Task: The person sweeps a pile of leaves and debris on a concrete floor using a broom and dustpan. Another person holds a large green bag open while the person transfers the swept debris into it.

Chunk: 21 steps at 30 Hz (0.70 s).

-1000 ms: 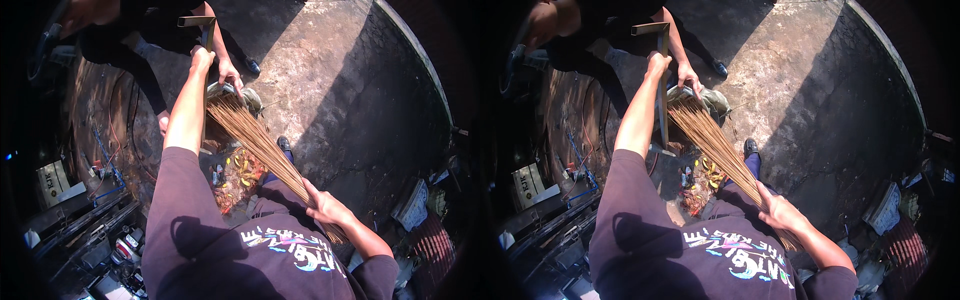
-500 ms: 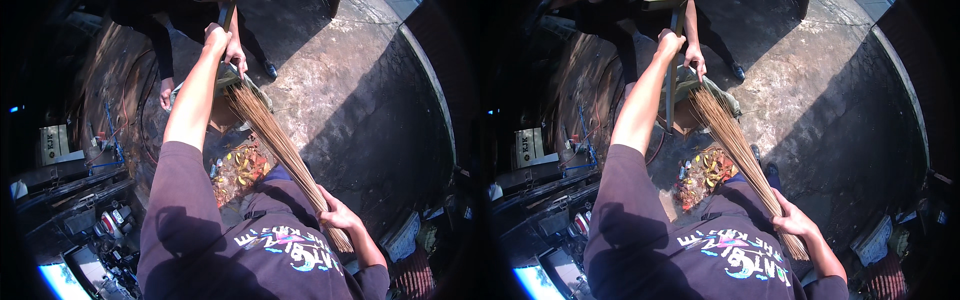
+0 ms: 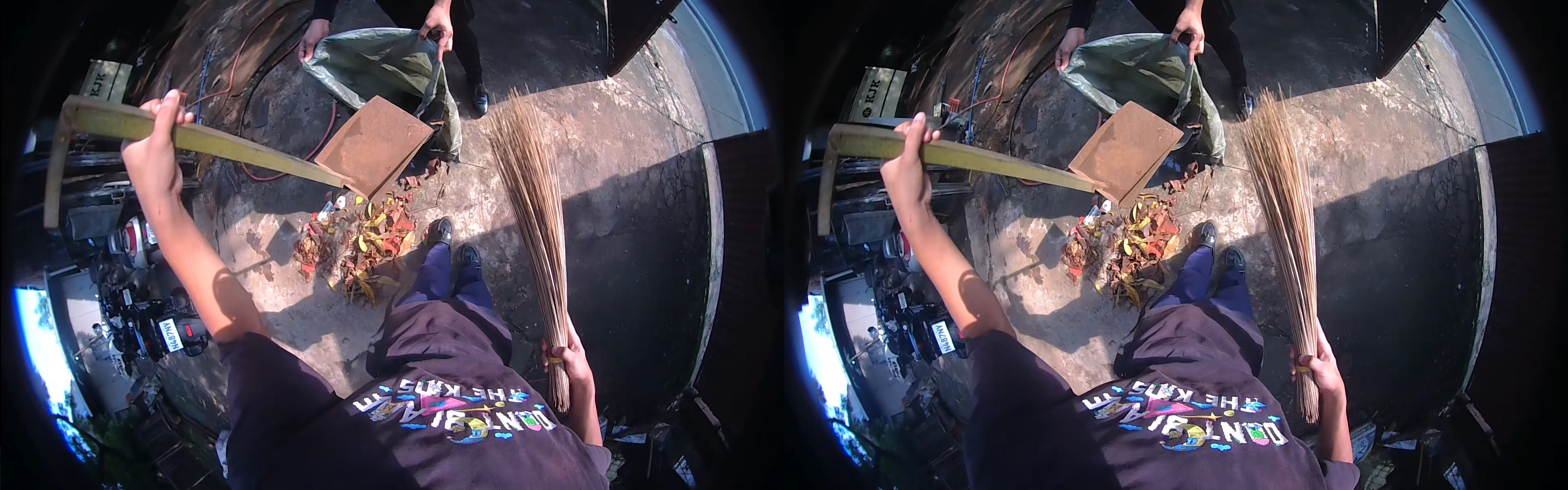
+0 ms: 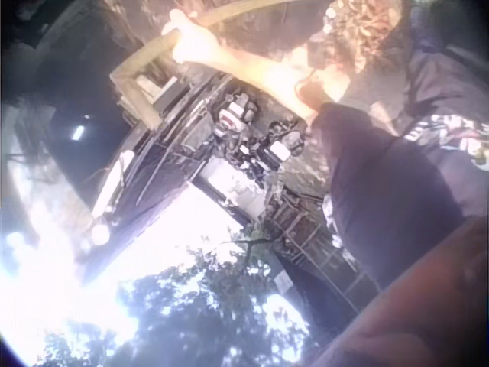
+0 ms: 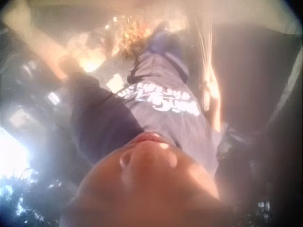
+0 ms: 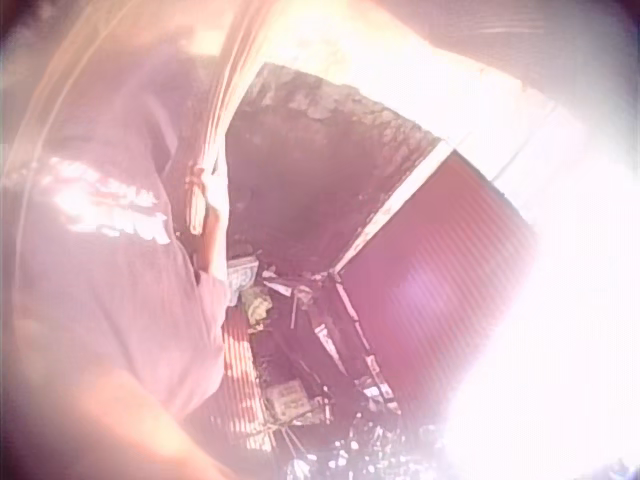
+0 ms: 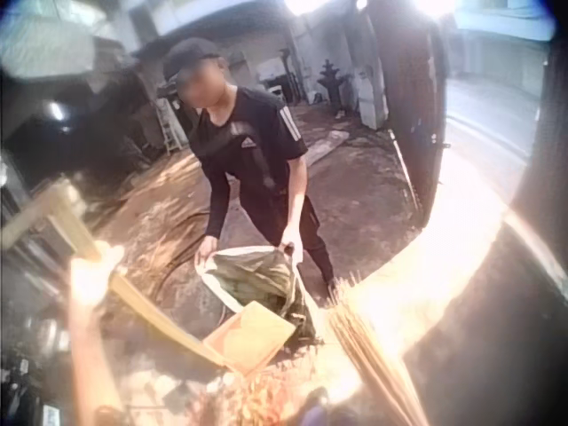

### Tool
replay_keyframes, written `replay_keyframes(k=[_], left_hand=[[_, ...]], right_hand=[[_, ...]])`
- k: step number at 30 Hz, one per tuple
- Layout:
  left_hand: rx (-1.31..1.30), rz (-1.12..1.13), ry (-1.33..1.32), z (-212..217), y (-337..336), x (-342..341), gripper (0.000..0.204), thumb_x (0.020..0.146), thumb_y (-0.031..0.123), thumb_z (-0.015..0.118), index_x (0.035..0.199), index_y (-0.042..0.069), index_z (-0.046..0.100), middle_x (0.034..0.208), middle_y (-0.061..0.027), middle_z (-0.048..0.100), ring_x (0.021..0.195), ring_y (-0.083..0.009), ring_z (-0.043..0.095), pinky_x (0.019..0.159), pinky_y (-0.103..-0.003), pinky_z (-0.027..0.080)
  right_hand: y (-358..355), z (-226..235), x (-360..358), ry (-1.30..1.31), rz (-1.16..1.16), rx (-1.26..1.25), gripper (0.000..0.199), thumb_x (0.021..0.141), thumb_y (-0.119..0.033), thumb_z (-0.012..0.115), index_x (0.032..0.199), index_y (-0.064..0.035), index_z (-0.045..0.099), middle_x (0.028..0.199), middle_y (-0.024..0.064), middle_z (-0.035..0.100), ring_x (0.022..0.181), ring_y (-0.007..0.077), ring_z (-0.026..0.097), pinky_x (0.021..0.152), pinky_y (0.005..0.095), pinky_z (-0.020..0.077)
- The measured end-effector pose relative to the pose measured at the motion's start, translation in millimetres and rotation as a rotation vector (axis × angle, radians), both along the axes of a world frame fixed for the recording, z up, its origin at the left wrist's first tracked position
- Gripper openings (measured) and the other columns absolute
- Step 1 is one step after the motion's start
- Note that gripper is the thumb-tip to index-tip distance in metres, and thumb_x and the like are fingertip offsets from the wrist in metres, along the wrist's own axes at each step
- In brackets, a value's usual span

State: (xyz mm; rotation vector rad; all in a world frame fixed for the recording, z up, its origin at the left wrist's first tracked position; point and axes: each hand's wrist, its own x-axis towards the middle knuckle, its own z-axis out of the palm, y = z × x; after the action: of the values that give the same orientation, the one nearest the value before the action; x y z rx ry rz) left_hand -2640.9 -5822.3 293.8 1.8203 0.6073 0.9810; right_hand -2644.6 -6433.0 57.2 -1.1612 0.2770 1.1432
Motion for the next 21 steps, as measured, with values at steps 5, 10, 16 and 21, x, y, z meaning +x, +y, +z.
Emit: replay_keyframes(k=[5,10,16,21], left_hand=[[-0.099,0.231,-0.274,14,-41,-210,0.012,0.093,0.005,0.051,0.083,0.01,0.045,0.073,0.0018,0.039,0.068,-0.0079,0.041,0.075,-0.031,0.04],[-0.388,0.378,-0.483,-89,-111,-333,0.019,0.09,0.006,0.047,0.076,0.011,0.036,0.068,0.0003,0.033,0.064,-0.0107,0.036,0.074,-0.031,0.035],[-0.495,0.876,-0.28,-317,-199,-412,0.022,0.077,0.002,0.055,0.072,0.011,0.036,0.071,-0.0015,0.037,0.069,-0.0143,0.039,0.074,-0.03,0.034],[-0.628,1.202,0.089,-452,-243,-456,0.017,0.079,0.001,0.059,0.078,0.009,0.043,0.082,-0.0031,0.048,0.082,-0.0148,0.046,0.084,-0.031,0.036]], right_hand=[[20,-93,34,-0.052,0.053,-0.283,0.072,0.072,-0.006,0.052,0.14,-0.0159,0.028,0.074,0.0087,0.053,0.055,0.0184,0.057,0.045,0.0306,0.0509],[99,-307,80,-0.17,0.334,-0.508,0.05,0.075,-0.002,0.055,0.123,-0.0115,0.045,0.072,0.0065,0.054,0.056,0.0181,0.056,0.046,0.0321,0.0467],[246,-516,74,-0.336,0.352,-0.69,0.027,0.076,-0.01,0.06,0.1,-0.0099,0.049,0.068,0.0072,0.054,0.051,0.0193,0.054,0.043,0.0347,0.045],[376,-543,-39,-0.115,0.541,-0.589,0.028,0.08,-0.014,0.057,0.103,-0.0109,0.042,0.063,0.0085,0.051,0.05,0.0221,0.056,0.043,0.0374,0.0496]])
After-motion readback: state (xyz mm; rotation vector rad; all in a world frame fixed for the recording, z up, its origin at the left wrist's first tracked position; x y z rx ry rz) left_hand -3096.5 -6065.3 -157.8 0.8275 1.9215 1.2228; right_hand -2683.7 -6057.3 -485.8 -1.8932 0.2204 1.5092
